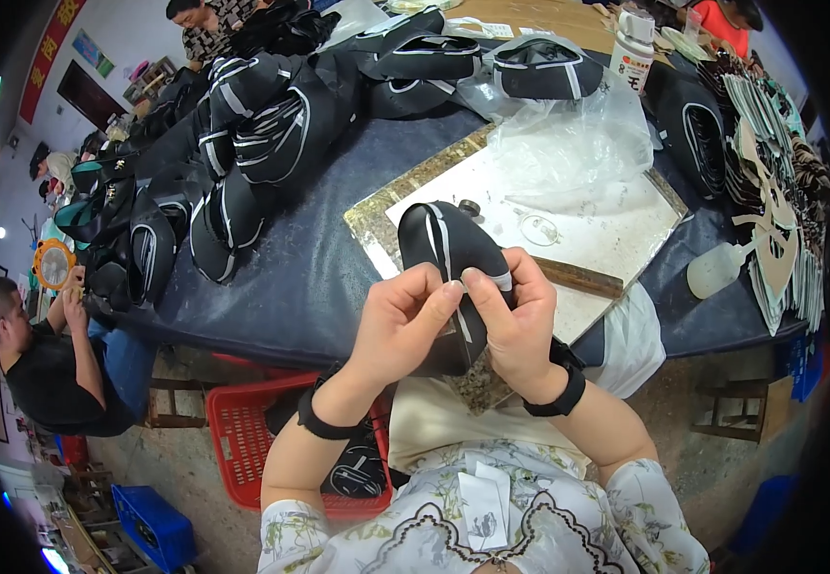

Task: The worker applies adhesive from a bottle to shoe upper components and hammers them onto a form to shape the heel.

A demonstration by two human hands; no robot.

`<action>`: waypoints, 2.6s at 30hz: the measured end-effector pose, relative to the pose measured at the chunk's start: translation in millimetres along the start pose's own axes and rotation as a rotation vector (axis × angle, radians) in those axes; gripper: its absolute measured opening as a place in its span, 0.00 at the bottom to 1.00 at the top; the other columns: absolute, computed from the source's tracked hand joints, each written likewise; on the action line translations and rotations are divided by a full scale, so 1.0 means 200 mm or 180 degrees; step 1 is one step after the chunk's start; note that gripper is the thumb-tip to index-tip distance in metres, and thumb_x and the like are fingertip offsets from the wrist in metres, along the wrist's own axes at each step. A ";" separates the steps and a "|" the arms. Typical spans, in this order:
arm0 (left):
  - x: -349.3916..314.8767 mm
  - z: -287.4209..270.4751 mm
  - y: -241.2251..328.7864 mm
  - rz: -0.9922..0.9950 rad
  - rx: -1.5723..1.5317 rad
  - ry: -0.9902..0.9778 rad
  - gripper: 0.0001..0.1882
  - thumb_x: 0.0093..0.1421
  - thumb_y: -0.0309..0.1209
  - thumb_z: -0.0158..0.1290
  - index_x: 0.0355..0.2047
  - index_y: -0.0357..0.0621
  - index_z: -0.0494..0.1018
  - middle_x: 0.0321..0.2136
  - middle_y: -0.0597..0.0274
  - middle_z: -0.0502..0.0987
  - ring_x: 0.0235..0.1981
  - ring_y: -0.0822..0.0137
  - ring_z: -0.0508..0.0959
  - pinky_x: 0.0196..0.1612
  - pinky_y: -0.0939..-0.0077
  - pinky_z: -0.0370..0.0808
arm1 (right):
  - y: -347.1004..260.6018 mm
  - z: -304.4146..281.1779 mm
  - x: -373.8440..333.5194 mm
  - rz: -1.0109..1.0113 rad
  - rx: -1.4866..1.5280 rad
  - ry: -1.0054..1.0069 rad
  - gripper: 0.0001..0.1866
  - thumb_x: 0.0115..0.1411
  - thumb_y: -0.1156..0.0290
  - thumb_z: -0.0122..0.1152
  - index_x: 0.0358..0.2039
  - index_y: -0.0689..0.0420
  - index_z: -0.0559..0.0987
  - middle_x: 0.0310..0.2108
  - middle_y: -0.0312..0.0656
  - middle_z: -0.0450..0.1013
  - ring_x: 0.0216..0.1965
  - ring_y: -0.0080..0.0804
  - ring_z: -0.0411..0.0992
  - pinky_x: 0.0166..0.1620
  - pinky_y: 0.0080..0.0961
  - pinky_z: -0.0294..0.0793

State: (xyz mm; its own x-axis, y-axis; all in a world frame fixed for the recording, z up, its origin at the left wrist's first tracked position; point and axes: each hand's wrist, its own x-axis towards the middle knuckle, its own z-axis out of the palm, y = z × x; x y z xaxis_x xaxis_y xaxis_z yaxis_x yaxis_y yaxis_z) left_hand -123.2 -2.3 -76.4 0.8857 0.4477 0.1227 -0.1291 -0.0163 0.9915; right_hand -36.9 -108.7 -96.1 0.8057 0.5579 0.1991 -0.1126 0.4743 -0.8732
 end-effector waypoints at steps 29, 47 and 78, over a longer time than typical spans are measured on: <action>-0.09 0.05 -0.01 0.0262 0.0490 0.0319 0.14 0.63 0.28 0.52 0.20 0.41 0.64 0.16 0.73 0.69 0.20 0.85 0.63 0.21 0.85 0.61 | 0.00 0.05 -0.04 -0.0140 -0.0104 0.0103 0.05 0.61 0.74 0.59 0.33 0.60 0.71 0.24 0.28 0.70 0.24 0.08 0.63 0.26 0.10 0.64; -0.13 0.05 0.03 0.0416 0.0603 0.0729 0.05 0.60 0.22 0.50 0.27 0.36 0.71 0.20 0.72 0.71 0.21 0.84 0.65 0.25 0.87 0.63 | 0.01 0.09 -0.04 -0.0009 0.0368 0.0172 0.06 0.62 0.73 0.58 0.34 0.60 0.71 0.26 0.31 0.70 0.24 0.11 0.65 0.26 0.11 0.67; -0.20 -0.12 0.07 -0.0160 0.2563 -0.1026 0.05 0.54 0.25 0.55 0.27 0.34 0.75 0.19 0.48 0.75 0.21 0.55 0.76 0.26 0.70 0.71 | -0.09 -0.20 -0.14 0.1166 -0.1980 -0.2373 0.13 0.52 0.81 0.57 0.41 0.65 0.74 0.34 0.40 0.76 0.34 0.26 0.74 0.37 0.23 0.75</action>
State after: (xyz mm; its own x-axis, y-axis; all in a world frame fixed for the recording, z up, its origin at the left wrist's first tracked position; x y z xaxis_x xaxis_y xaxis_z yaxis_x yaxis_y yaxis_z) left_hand -170.4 1.2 -68.2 0.9808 0.1918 -0.0366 0.1605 -0.6856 0.7101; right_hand -33.7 -160.8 -104.0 0.1945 0.9772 -0.0851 0.2127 -0.1267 -0.9689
